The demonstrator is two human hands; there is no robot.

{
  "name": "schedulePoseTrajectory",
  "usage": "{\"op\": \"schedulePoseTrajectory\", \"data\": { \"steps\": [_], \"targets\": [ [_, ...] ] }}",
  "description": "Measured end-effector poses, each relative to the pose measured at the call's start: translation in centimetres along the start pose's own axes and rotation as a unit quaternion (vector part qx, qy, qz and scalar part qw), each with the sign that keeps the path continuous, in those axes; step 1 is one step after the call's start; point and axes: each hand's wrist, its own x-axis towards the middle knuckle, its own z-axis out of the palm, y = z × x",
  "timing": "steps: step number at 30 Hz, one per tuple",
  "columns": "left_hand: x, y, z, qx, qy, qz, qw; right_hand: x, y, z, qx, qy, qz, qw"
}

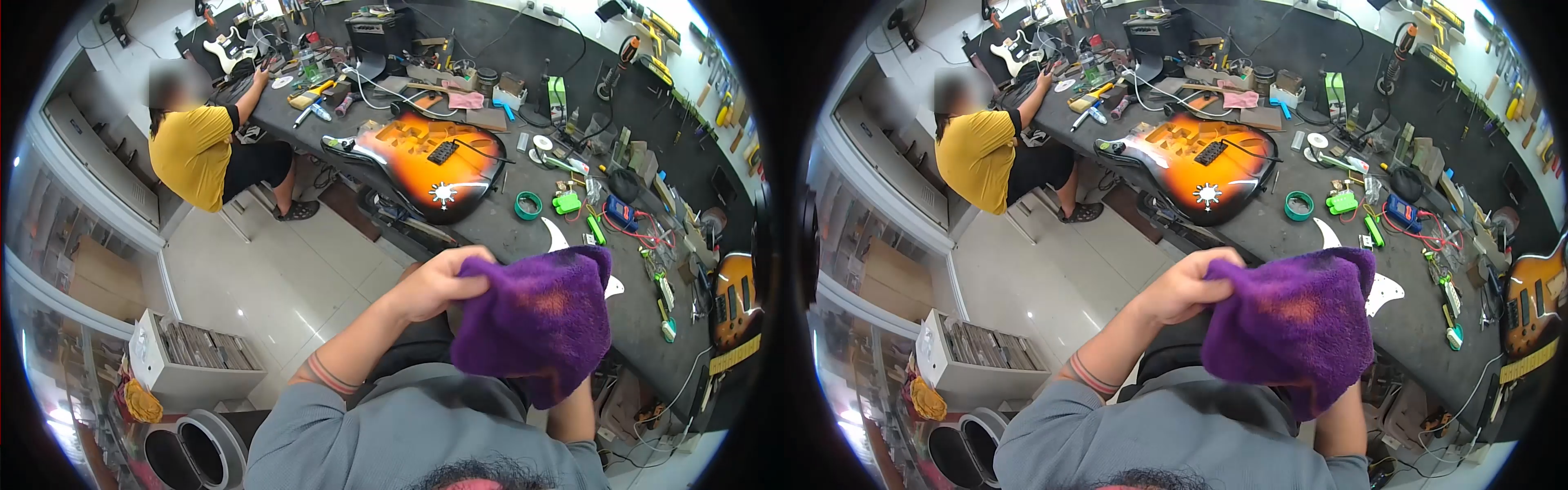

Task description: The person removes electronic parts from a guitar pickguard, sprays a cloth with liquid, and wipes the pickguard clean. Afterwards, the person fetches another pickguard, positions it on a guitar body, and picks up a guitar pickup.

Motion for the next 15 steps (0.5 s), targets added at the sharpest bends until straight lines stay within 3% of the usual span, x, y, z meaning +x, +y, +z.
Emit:
{"op": "schedulePoseTrajectory", "data": {
  "steps": [3, 6, 7, 8, 10, 12, 15],
  "targets": [
    [2.5, -0.3, -0.2, 0.149, 0.086, 0.034, 0.984, 1.1, 4.7, 1.8, -0.033, -0.006, -0.014, 0.999],
    [2.0, -0.8, -2.5, 0.288, 0.101, 0.032, 0.952, 2.3, 5.8, 2.9, -0.072, -0.033, -0.033, 0.996],
    [1.6, -0.7, -2.6, 0.211, 0.112, 0.017, 0.971, 2.6, 5.6, 3.0, -0.086, -0.037, -0.044, 0.995],
    [1.2, 0.1, -2.9, 0.246, 0.14, -0.008, 0.959, 2.9, 5.2, 3.0, -0.1, -0.04, -0.052, 0.993],
    [1.4, 1.3, -6.8, 0.345, 0.16, 0.07, 0.922, 3.2, 4.0, 2.9, -0.138, -0.038, -0.062, 0.988],
    [1.2, 6.3, -9.3, 0.425, 0.242, 0.141, 0.861, 2.9, 2.0, 2.5, -0.186, -0.022, -0.066, 0.98],
    [1.8, 14.3, -15.3, 0.32, 0.364, 0.216, 0.847, 3.3, -1.2, 1.2, -0.265, 0.038, -0.084, 0.96]
  ]
}}
